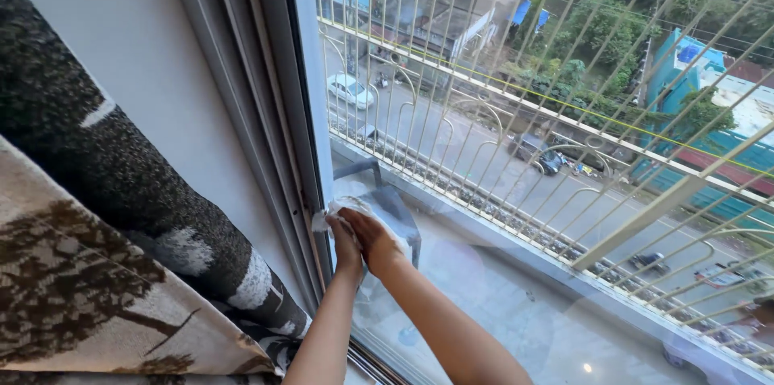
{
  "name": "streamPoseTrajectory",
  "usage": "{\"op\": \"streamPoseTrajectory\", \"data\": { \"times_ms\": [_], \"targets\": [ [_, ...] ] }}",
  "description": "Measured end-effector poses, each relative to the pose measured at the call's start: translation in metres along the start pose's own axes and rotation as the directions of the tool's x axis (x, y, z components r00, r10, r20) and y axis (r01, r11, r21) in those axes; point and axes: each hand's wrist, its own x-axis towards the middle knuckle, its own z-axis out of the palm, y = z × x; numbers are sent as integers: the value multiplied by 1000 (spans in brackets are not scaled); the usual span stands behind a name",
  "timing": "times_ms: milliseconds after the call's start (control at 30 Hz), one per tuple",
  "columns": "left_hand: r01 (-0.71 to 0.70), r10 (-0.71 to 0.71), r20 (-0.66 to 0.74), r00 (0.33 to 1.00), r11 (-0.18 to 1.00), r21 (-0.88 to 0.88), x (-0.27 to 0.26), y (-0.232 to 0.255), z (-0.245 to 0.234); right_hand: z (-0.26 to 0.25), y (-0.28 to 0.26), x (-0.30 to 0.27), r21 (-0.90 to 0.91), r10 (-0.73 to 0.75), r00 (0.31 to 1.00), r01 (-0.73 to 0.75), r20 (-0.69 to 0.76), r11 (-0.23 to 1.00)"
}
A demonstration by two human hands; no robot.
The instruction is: The person wipes the glass panes of a sliding window using tissues and then continues the cleaning with a red cloth, applying liquid from a spray bottle to the glass and window track.
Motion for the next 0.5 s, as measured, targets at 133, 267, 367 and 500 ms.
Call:
{"op": "streamPoseTrajectory", "data": {
  "times_ms": [133,267,367,500],
  "targets": [
    [57,-48,-69,996,989,134,-12,10,4,8,-10,22,-28,-51,999,52,18,998],
    [85,-76,-87,993,990,111,-29,-5,15,17,-17,9,-249,-13,999,23,43,968],
    [76,-80,19,997,984,162,-53,-25,14,38,-18,-14,-126,-86,996,88,25,988],
    [58,-67,43,997,983,176,-76,-58,22,69,-29,-43,-358,-26,990,75,139,931]
  ]
}}
